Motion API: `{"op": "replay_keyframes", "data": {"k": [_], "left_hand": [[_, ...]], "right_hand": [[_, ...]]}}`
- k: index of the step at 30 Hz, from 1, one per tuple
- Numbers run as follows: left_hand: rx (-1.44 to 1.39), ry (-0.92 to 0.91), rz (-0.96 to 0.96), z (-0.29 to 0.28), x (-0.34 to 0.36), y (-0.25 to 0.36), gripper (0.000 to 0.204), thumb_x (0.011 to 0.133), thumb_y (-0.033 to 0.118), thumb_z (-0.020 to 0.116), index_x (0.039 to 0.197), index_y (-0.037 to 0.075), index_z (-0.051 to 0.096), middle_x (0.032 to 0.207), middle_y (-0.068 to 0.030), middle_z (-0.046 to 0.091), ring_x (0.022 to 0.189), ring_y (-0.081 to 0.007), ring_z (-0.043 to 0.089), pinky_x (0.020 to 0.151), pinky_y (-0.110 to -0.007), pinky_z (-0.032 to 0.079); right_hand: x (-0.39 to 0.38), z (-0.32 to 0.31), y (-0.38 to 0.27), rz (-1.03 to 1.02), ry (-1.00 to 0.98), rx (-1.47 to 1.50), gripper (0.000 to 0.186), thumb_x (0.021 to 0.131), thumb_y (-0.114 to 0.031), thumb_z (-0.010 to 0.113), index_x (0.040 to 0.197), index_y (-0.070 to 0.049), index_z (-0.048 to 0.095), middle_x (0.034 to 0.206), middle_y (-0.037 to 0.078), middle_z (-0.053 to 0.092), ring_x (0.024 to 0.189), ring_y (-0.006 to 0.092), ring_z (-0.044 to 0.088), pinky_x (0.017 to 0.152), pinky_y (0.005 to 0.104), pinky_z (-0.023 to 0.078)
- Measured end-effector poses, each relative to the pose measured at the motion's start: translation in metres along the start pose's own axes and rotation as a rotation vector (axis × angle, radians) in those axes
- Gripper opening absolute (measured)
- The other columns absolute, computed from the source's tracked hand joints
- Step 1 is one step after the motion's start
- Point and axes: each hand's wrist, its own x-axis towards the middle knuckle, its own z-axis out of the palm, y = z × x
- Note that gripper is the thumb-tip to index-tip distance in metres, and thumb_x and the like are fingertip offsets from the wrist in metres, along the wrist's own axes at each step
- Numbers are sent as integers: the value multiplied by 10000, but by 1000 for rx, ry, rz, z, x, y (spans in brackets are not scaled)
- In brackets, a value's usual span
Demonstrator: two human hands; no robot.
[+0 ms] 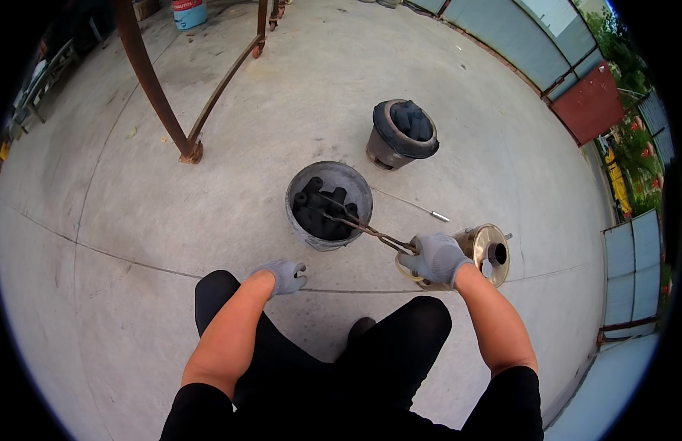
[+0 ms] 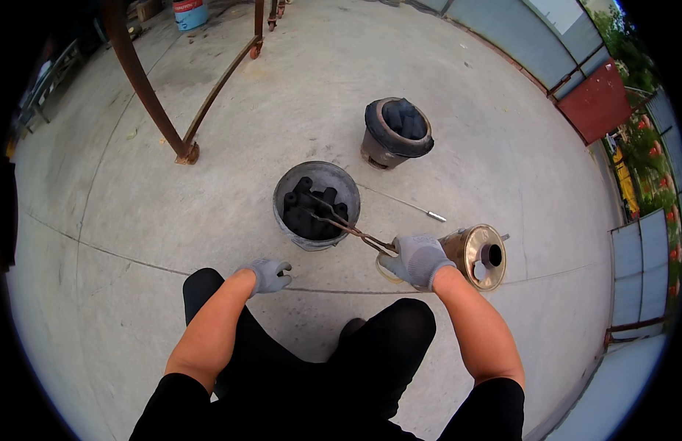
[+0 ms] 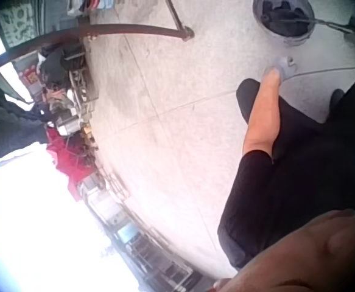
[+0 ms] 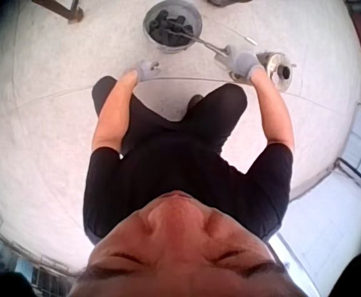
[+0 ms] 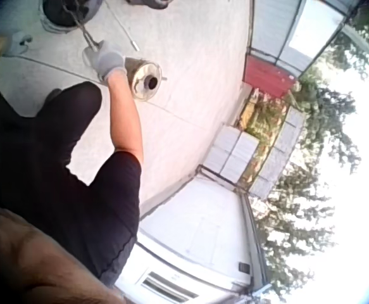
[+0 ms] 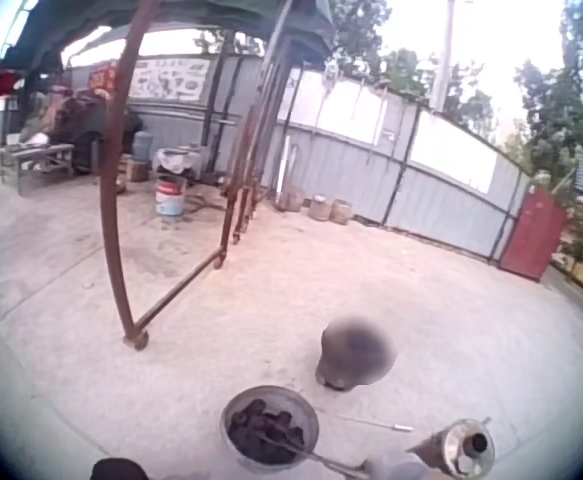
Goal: The person uses tongs to move charcoal from a bucket into a stove and then places a metal chimney over the stove opening.
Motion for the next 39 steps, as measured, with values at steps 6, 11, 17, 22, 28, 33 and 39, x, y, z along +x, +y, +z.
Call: {"op": "replay_keyframes", "data": {"k": [6,11,17,22,28,33,39], "left_hand": [[-37,-9,-23,-7,-10,7,588,933,420,509,1440,123,512,1326,-142,644,1222,-346,597,1052,-421,454],[-25,-15,-14,-5,-6,5,595,927,410,517,1442,112,510,1327,-139,645,1229,-338,596,1056,-413,452],[34,-45,3,5,9,-5,604,918,418,530,1430,99,522,1328,-144,646,1227,-342,599,1051,-420,459],[32,-64,-31,1,4,3,630,914,428,521,1434,71,510,1335,-171,636,1234,-363,592,1061,-420,450],[34,-46,-21,5,6,5,610,927,444,528,1424,88,526,1317,-156,651,1221,-352,603,1050,-423,461],[7,-28,-39,6,0,2,615,923,446,540,1421,86,528,1309,-158,655,1221,-354,603,1050,-421,460],[36,-31,-34,7,8,2,611,922,449,534,1423,99,528,1329,-145,646,1232,-352,596,1054,-425,460]], "right_hand": [[-19,11,48,48,14,477,600,862,-536,660,1011,43,705,778,188,687,794,248,697,768,364,534],[-62,16,84,194,269,875,533,893,-457,707,1019,61,720,861,84,714,776,144,653,737,287,537],[-39,2,112,253,498,1146,554,917,-463,691,997,85,706,848,73,691,745,110,612,687,262,508],[27,-17,133,399,654,1281,579,872,-486,710,943,88,679,790,110,665,679,164,614,601,313,502],[114,-4,161,377,611,1210,491,863,-428,726,860,59,668,725,137,638,553,207,573,509,366,466],[128,-8,155,354,629,1430,456,859,-404,728,797,44,670,636,98,580,499,210,536,487,355,446],[141,-9,183,368,403,1066,500,872,-471,696,871,29,684,720,111,611,592,174,536,484,366,404]]}}
